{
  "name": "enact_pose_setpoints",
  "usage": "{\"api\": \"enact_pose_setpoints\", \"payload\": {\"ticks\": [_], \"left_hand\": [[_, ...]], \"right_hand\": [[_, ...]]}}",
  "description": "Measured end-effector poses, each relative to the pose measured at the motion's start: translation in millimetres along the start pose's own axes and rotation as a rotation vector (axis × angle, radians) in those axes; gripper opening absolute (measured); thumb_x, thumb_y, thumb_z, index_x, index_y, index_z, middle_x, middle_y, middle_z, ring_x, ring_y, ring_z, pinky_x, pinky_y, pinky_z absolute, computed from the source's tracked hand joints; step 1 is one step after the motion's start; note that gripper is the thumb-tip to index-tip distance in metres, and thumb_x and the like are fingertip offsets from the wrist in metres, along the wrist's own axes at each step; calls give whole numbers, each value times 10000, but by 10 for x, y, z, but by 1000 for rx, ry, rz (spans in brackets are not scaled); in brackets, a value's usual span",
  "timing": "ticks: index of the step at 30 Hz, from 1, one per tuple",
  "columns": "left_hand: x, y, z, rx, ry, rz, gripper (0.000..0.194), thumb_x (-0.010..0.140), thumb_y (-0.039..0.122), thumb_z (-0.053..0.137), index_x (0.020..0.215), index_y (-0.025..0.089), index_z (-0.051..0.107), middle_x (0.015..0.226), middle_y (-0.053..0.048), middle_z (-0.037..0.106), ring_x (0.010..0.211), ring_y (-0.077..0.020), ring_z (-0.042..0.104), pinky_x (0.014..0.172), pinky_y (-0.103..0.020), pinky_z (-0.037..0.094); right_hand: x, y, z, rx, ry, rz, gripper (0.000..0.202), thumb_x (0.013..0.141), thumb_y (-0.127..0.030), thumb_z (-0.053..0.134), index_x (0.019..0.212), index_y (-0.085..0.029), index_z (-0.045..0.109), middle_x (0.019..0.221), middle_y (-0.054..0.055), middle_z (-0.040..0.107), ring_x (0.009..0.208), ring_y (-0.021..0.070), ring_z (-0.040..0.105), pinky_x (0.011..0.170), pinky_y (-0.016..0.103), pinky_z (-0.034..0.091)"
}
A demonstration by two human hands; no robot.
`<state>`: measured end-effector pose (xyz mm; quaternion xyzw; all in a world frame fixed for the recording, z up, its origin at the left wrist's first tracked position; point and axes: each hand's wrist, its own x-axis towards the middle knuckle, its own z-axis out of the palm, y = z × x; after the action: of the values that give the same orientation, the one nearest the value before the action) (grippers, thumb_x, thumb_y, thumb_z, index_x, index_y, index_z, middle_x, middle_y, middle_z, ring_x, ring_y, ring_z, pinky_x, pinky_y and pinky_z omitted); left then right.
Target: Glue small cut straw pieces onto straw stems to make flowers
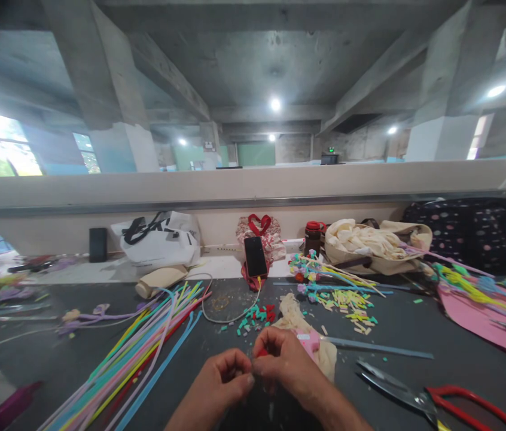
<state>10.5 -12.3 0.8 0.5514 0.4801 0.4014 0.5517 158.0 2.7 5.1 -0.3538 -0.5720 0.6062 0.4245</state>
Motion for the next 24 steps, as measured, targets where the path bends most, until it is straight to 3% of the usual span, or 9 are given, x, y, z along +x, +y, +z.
{"api": "enact_pose_setpoints", "payload": {"ticks": [10,16,19,24], "left_hand": [[15,-38,24,76,39,-16,96,571,192,574,531,154,495,409,68,426,402,-60,352,419,-189,238],[39,-13,-42,-166,-31,-148,313,603,447,605,573,149,518,384,52,473,313,-41,332,356,-174,204],[66,-28,-85,-285,-30,-209,366,569,498,621,597,146,528,386,51,482,299,-38,347,332,-160,187],[69,-41,-105,-353,-21,-191,347,591,472,615,679,142,555,400,45,514,297,-37,372,321,-144,198]], "right_hand": [[16,45,39,-128,-3,30,52,584,-136,515,631,-157,519,431,-91,420,335,41,365,323,138,273],[61,98,-41,-64,31,24,319,717,-408,541,932,-173,514,568,-50,549,352,44,426,318,134,290],[105,139,-65,-83,92,99,324,745,-480,493,793,-161,528,533,-46,532,331,44,427,296,129,262],[99,171,1,-137,65,104,303,752,-446,509,686,-152,536,486,-52,500,345,52,439,299,132,273]]}}
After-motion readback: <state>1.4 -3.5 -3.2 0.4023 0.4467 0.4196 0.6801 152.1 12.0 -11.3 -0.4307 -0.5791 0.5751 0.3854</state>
